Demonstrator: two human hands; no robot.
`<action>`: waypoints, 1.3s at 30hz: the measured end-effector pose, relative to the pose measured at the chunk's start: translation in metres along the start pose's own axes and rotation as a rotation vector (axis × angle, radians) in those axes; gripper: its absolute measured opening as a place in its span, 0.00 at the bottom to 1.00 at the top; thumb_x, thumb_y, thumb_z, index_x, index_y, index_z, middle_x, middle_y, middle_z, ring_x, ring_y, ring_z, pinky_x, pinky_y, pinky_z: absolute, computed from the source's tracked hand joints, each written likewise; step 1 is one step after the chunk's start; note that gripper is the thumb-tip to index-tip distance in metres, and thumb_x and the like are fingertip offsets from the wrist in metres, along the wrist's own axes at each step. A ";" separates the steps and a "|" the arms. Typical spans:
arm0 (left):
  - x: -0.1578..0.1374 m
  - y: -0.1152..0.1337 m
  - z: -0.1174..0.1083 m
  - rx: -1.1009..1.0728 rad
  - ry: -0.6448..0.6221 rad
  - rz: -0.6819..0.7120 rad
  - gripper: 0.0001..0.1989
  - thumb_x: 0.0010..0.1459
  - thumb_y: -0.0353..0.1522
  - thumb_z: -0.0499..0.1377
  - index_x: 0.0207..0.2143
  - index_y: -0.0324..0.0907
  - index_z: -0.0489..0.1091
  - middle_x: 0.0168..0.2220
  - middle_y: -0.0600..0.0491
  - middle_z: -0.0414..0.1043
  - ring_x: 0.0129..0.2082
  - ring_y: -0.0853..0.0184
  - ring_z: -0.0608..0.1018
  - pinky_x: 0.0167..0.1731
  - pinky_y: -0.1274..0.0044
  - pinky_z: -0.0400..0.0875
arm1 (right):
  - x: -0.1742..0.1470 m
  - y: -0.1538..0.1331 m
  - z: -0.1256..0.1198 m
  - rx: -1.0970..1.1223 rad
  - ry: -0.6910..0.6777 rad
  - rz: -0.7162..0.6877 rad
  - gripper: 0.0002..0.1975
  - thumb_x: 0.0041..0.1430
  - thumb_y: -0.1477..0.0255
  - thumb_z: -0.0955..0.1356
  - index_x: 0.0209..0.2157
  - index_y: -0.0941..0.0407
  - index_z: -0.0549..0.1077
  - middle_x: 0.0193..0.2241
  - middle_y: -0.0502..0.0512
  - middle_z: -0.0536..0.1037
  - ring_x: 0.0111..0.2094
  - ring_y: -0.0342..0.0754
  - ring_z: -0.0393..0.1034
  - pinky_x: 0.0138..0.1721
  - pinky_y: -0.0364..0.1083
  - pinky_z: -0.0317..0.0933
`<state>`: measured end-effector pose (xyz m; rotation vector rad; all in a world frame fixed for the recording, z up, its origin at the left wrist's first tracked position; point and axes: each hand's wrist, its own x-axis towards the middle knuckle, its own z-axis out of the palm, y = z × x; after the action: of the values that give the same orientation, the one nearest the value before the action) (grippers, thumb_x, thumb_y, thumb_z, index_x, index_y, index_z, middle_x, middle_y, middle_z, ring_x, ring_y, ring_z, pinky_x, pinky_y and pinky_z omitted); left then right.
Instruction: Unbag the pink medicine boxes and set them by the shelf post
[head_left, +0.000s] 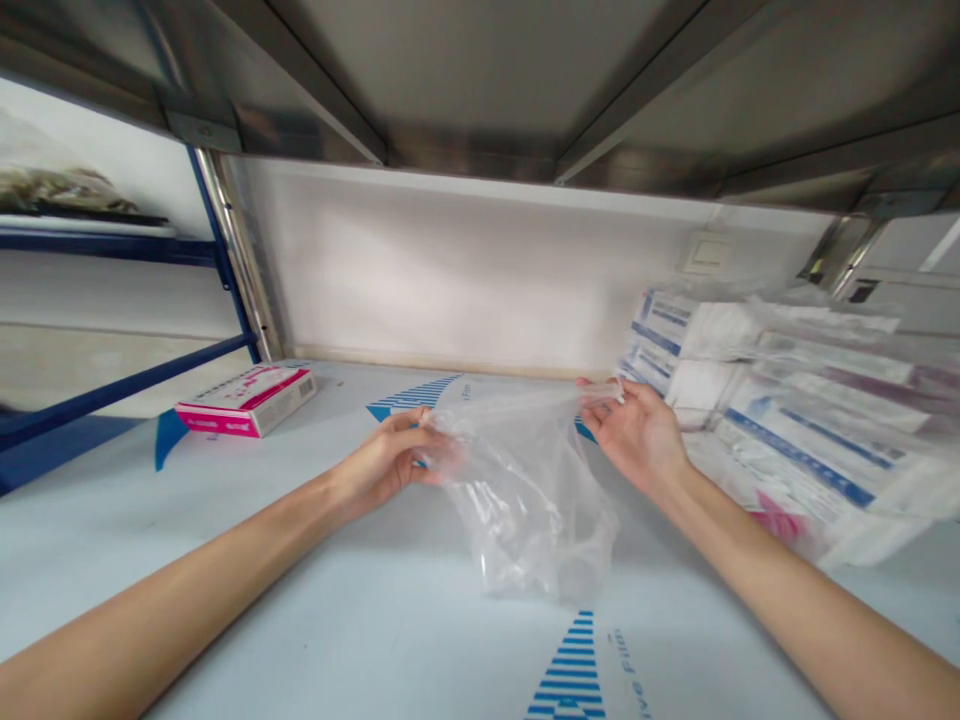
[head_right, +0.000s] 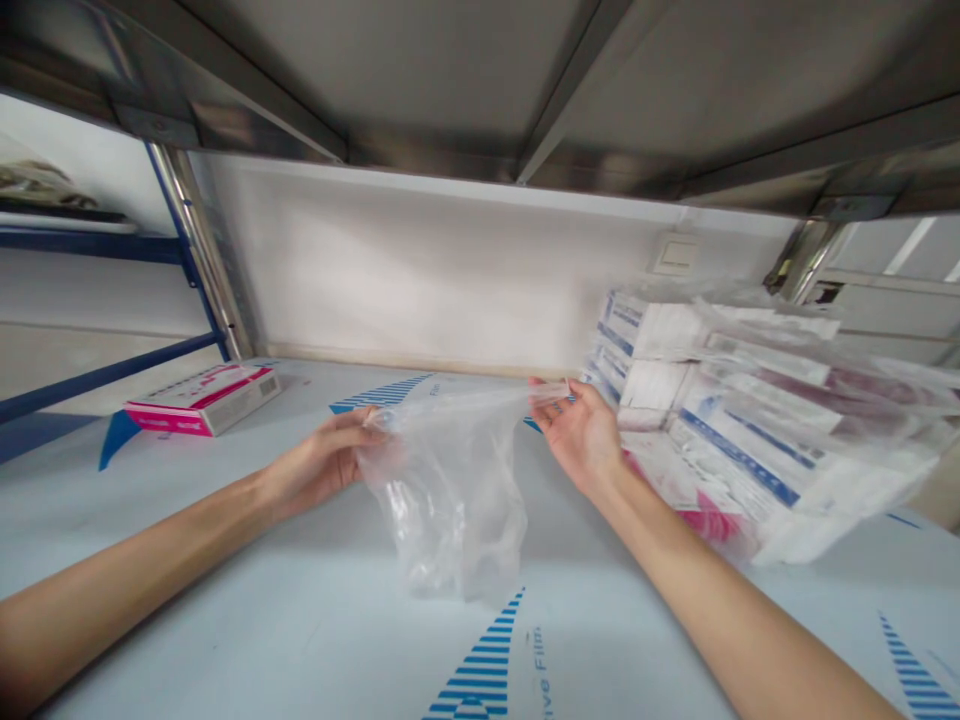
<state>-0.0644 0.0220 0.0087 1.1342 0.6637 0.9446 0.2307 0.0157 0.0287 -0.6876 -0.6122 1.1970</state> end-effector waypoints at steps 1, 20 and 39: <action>0.001 -0.001 0.000 0.002 0.054 0.017 0.12 0.47 0.29 0.68 0.30 0.41 0.66 0.30 0.54 0.76 0.30 0.67 0.79 0.31 0.76 0.76 | 0.000 0.003 0.002 -0.023 0.049 -0.018 0.04 0.49 0.76 0.68 0.28 0.53 0.69 0.27 0.51 0.79 0.28 0.45 0.74 0.31 0.43 0.72; 0.012 -0.013 -0.005 0.001 0.380 0.148 0.34 0.55 0.31 0.66 0.62 0.49 0.58 0.45 0.50 0.75 0.41 0.65 0.82 0.49 0.70 0.77 | -0.016 0.022 -0.002 -0.605 -0.556 0.366 0.34 0.52 0.40 0.65 0.29 0.59 0.78 0.27 0.58 0.76 0.29 0.49 0.71 0.27 0.45 0.65; -0.012 -0.019 0.018 1.039 0.113 0.660 0.15 0.55 0.30 0.61 0.46 0.46 0.69 0.35 0.53 0.75 0.35 0.65 0.77 0.41 0.74 0.71 | -0.032 0.035 0.009 -0.664 -0.572 -0.020 0.16 0.47 0.67 0.78 0.24 0.55 0.68 0.26 0.49 0.79 0.31 0.45 0.75 0.36 0.45 0.68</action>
<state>-0.0497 0.0008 -0.0039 2.3278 0.9304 1.2510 0.1940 -0.0062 0.0063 -0.8840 -1.5341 1.1723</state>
